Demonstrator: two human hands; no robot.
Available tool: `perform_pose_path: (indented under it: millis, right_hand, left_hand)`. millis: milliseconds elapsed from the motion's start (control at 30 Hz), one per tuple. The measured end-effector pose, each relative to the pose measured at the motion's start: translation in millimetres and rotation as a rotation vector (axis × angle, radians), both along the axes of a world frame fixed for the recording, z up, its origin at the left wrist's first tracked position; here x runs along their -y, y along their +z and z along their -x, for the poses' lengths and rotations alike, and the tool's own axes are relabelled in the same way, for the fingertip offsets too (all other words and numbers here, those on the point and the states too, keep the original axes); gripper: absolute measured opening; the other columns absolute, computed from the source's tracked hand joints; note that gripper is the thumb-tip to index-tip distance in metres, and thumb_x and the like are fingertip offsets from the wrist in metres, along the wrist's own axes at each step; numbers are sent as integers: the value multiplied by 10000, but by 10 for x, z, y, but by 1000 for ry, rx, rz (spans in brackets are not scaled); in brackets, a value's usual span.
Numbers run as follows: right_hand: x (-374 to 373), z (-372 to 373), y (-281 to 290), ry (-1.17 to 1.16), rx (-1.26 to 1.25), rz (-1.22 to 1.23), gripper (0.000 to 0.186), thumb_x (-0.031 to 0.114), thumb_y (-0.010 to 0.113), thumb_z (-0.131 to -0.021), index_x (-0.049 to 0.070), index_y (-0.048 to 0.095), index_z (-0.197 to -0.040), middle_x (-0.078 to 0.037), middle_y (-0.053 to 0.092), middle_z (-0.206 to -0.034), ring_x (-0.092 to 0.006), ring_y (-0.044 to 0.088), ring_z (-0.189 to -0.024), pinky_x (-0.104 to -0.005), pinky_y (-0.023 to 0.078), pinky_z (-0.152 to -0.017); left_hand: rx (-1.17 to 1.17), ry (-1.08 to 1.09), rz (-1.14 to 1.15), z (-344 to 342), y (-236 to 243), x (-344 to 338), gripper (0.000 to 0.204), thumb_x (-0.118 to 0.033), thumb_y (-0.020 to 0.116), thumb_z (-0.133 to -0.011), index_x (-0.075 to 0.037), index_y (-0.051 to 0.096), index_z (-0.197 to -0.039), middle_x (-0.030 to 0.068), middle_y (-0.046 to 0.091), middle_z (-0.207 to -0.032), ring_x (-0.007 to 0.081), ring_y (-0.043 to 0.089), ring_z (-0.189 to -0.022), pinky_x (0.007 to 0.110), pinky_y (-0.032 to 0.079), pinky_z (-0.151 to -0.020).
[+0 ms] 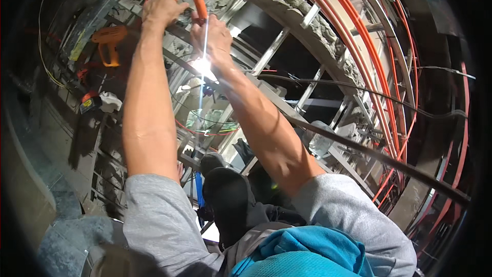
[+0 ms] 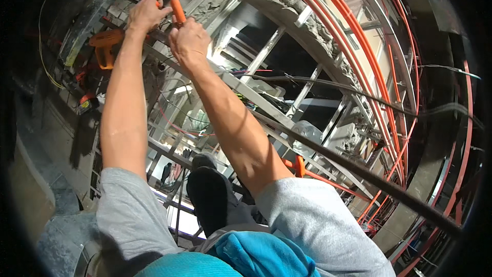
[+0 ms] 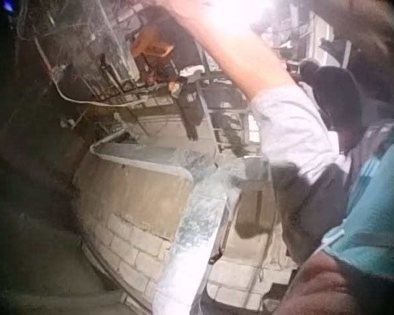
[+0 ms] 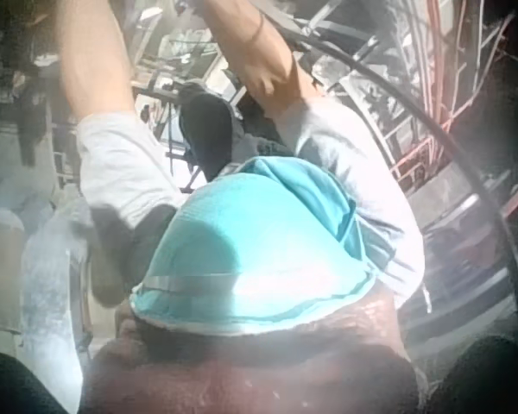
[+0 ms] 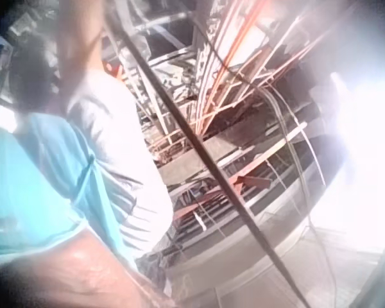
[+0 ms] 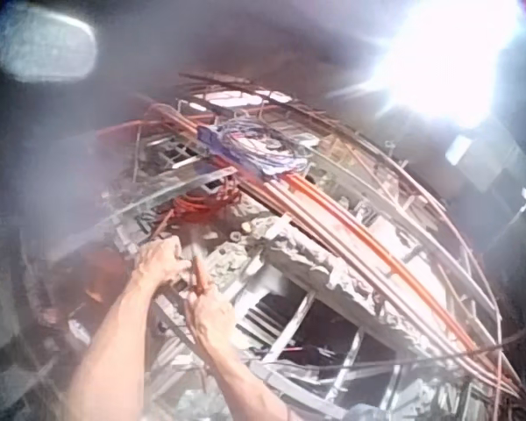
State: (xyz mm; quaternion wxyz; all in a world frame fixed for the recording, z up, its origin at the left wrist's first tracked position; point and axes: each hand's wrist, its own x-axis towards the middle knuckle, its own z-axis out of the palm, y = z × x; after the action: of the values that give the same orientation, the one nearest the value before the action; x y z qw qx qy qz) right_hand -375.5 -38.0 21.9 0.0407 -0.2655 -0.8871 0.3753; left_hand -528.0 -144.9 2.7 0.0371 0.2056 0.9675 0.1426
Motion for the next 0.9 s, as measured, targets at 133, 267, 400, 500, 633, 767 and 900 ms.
perform_pose_path:
  millis: [133, 267, 400, 500, 633, 767, 900]
  right_hand:
    - [33, -94, -54, 22, -172, -29, 376, 334, 666, -922, -22, 669, -1043, -257, 728, -939, -455, 714, -909, -525, 561, -833]
    - [-35, -145, -124, 9, -211, -7, 319, 229, 713, -844, -13, 651, -1042, -241, 722, -930, -445, 702, -920, -521, 554, -845]
    - [24, -213, -85, 2, -290, 24, 366, 200, 704, -773, 33, 630, -1091, -208, 721, -1037, -375, 701, -1025, -498, 563, -869]
    - [-124, -379, -231, -2, -443, -40, 402, 173, 674, -795, 25, 582, -1157, -232, 687, -1103, -394, 682, -1054, -491, 552, -903]
    - [-304, -468, -331, 28, -707, 20, 357, 70, 659, -721, 69, 634, -1077, -156, 626, -1035, -394, 574, -1044, -470, 519, -920]
    - [71, -683, -130, 106, -1117, 70, 241, 110, 758, -774, 90, 646, -985, -131, 618, -1025, -379, 540, -1079, -457, 499, -901]
    - [-101, -1202, -151, 152, -1075, 126, 251, 220, 790, -826, 107, 607, -954, -137, 611, -969, -409, 573, -1005, -507, 464, -908]
  left_hand:
    - [24, -20, 15, 28, 38, 54, 441, -515, 725, -861, -143, 601, -1062, 138, 743, -1000, 373, 707, -985, 493, 526, -805]
    - [-76, -15, -156, 120, -202, 14, 450, -492, 727, -872, -149, 590, -1130, 181, 728, -1053, 436, 675, -1034, 527, 517, -834]
    - [-221, -89, -134, 273, -184, 190, 466, -457, 721, -888, -135, 563, -1186, 225, 711, -1086, 466, 660, -1046, 526, 510, -854]
    - [-230, -99, -189, 177, -305, 4, 523, -475, 732, -899, -78, 558, -1192, 228, 703, -1060, 452, 671, -1012, 504, 511, -856]
    - [-382, -94, -602, 364, -654, -132, 587, -386, 825, -873, 72, 577, -1143, 149, 689, -954, 231, 651, -848, 360, 521, -777]
    - [-491, 230, -851, 1120, -158, 836, 269, -228, 730, -875, 21, 670, -793, 41, 617, -644, 181, 591, -583, 359, 498, -578]
    - [-136, 494, -1393, 820, 50, 904, 107, -76, 586, -912, -8, 669, -909, 126, 696, -795, 218, 682, -663, 317, 583, -621]
